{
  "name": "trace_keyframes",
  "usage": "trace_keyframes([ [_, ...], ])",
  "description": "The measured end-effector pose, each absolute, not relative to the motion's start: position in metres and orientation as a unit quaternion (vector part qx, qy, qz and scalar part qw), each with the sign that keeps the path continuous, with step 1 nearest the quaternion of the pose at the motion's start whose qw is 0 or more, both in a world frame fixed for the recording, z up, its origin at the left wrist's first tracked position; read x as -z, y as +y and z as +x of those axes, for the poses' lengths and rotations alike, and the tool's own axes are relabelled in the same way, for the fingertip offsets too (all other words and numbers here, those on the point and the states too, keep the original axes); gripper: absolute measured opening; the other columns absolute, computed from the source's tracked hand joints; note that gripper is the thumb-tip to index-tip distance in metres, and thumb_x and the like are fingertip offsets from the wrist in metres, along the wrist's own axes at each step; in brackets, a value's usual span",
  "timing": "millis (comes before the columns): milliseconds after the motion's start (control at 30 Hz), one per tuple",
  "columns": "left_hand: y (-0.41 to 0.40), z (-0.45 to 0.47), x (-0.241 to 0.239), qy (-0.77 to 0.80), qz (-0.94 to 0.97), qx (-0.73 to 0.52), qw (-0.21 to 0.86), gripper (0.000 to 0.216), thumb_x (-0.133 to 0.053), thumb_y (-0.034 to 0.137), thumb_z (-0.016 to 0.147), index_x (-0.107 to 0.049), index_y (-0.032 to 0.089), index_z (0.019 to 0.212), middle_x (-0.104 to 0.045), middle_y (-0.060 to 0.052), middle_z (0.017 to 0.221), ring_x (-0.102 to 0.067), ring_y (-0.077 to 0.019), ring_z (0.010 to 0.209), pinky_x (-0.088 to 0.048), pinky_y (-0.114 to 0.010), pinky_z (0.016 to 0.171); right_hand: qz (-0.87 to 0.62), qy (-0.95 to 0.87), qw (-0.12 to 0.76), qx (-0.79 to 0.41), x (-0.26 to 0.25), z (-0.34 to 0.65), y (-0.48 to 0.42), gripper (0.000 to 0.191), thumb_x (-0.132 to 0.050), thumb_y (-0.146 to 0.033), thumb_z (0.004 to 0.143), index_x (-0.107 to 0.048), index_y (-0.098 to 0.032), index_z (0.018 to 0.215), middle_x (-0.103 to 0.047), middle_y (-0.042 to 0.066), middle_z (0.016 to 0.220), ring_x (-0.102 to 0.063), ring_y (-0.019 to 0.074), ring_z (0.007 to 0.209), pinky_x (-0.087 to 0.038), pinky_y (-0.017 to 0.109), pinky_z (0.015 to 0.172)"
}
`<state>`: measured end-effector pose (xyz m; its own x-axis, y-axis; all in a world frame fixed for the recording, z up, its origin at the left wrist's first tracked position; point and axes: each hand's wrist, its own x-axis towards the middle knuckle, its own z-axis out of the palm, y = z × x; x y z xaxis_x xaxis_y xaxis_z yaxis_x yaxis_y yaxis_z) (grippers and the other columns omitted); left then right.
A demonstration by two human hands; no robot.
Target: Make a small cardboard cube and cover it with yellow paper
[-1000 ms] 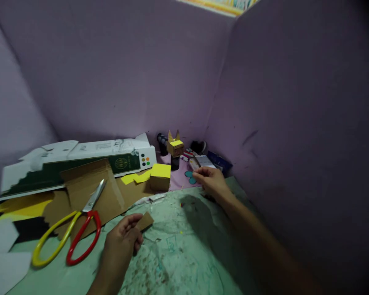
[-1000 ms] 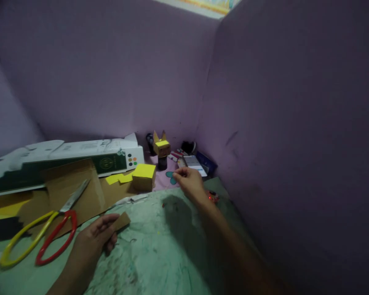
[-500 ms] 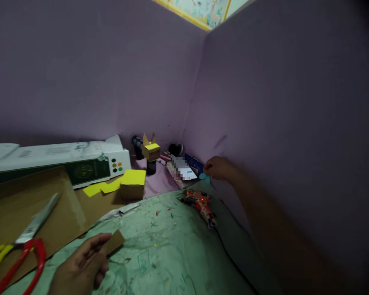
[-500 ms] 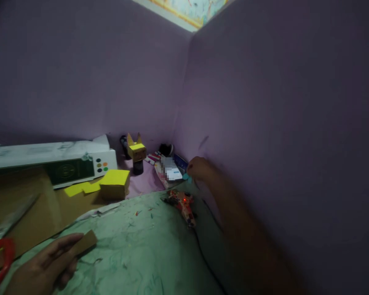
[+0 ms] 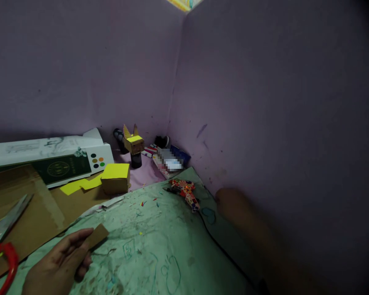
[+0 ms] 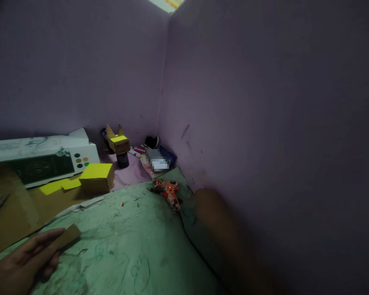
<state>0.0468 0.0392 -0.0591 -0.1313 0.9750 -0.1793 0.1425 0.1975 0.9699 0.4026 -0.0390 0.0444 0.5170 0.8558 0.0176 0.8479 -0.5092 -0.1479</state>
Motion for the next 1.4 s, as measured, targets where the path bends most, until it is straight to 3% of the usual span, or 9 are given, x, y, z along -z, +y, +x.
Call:
trace_keyframes([
  [167, 0.032, 0.057, 0.037, 0.607, 0.403, -0.459, 0.507, 0.061, -0.077, 0.045, 0.042, -0.062, 0.02, 0.095, -0.059, 0.005, 0.049, -0.048, -0.012, 0.041, -0.039, -0.021, 0.039, -0.804, -0.537, 0.241, -0.084, -0.059, 0.35, -0.036, 0.02, -0.053, -0.021, 0.082, -0.073, -0.022, 0.087, -0.073, 0.008, 0.082, -0.064, 0.0205, 0.072, -0.043, 0.029, 0.061],
  [300, 0.019, 0.078, 0.015, 0.552, 0.448, -0.493, 0.501, 0.051, -0.074, 0.045, 0.052, -0.063, 0.018, 0.094, -0.064, 0.001, 0.058, -0.053, -0.0133, 0.041, -0.04, -0.023, 0.037, -0.597, -0.458, 0.513, -0.414, -0.042, 0.27, -0.015, 0.042, -0.073, -0.025, 0.059, -0.068, -0.021, 0.101, -0.07, 0.007, 0.095, -0.064, 0.0215, 0.075, -0.049, 0.031, 0.061],
  [467, 0.027, 0.091, 0.003, 0.502, 0.53, -0.456, 0.509, 0.044, -0.062, 0.048, 0.068, -0.06, 0.016, 0.097, -0.068, -0.004, 0.066, -0.061, -0.0181, 0.047, -0.05, -0.03, 0.046, -0.496, -0.36, 0.555, -0.562, 0.001, 0.226, 0.018, 0.026, -0.079, -0.033, 0.05, -0.064, -0.015, 0.062, -0.059, 0.001, 0.051, -0.05, 0.0123, 0.044, -0.039, 0.026, 0.046],
  [567, 0.054, 0.094, -0.007, 0.551, 0.606, -0.426, 0.383, 0.041, -0.05, 0.045, 0.079, -0.059, 0.016, 0.107, -0.071, -0.011, 0.091, -0.069, -0.0244, 0.074, -0.056, -0.037, 0.067, -0.496, -0.334, 0.587, -0.545, 0.017, 0.237, 0.027, 0.028, -0.079, -0.036, 0.052, -0.06, -0.016, 0.058, -0.055, -0.003, 0.048, -0.045, 0.0096, 0.041, -0.036, 0.025, 0.044],
  [733, 0.103, 0.122, -0.003, 0.621, 0.611, -0.439, 0.22, 0.072, -0.071, 0.026, 0.065, -0.042, 0.014, 0.13, -0.038, -0.022, 0.144, -0.028, -0.0396, 0.138, -0.023, -0.054, 0.111, -0.498, -0.289, 0.635, -0.515, 0.024, 0.254, 0.027, 0.027, -0.078, -0.038, 0.058, -0.065, -0.016, 0.066, -0.053, -0.004, 0.053, -0.042, 0.0082, 0.045, -0.035, 0.022, 0.044],
  [867, 0.116, 0.151, 0.014, 0.643, 0.593, -0.451, 0.177, 0.082, -0.072, 0.031, 0.067, -0.033, 0.013, 0.136, -0.025, -0.029, 0.149, -0.02, -0.0481, 0.139, -0.017, -0.064, 0.108, -0.488, -0.281, 0.646, -0.516, 0.021, 0.257, 0.028, 0.032, -0.08, -0.039, 0.056, -0.071, -0.015, 0.074, -0.058, -0.001, 0.057, -0.048, 0.0112, 0.05, -0.038, 0.022, 0.045],
  [1033, 0.125, 0.142, 0.004, 0.613, 0.587, -0.487, 0.207, 0.083, -0.068, 0.03, 0.072, -0.024, 0.012, 0.142, -0.036, -0.025, 0.143, -0.033, -0.0407, 0.135, -0.028, -0.054, 0.11, -0.472, -0.274, 0.668, -0.507, 0.012, 0.269, 0.032, 0.036, -0.083, -0.036, 0.051, -0.072, -0.017, 0.079, -0.066, 0.002, 0.068, -0.056, 0.0147, 0.058, -0.046, 0.024, 0.047],
  [1233, 0.097, 0.081, -0.022, 0.508, 0.602, -0.519, 0.331, 0.09, -0.068, 0.036, 0.068, -0.022, 0.019, 0.144, -0.052, -0.016, 0.135, -0.057, -0.0322, 0.117, -0.05, -0.043, 0.093, -0.448, -0.22, 0.719, -0.484, 0.0, 0.282, 0.03, 0.039, -0.087, -0.034, 0.045, -0.066, -0.019, 0.074, -0.061, -0.004, 0.064, -0.057, 0.0113, 0.057, -0.052, 0.023, 0.053],
  [1400, 0.022, 0.057, 0.019, 0.402, 0.637, -0.437, 0.491, 0.088, -0.069, 0.024, 0.059, -0.034, 0.023, 0.14, -0.052, -0.014, 0.138, -0.052, -0.0358, 0.123, -0.041, -0.045, 0.103, -0.432, -0.187, 0.726, -0.502, -0.001, 0.275, 0.026, 0.043, -0.088, -0.04, 0.043, -0.061, -0.02, 0.07, -0.061, -0.005, 0.066, -0.061, 0.0125, 0.062, -0.053, 0.022, 0.052],
])
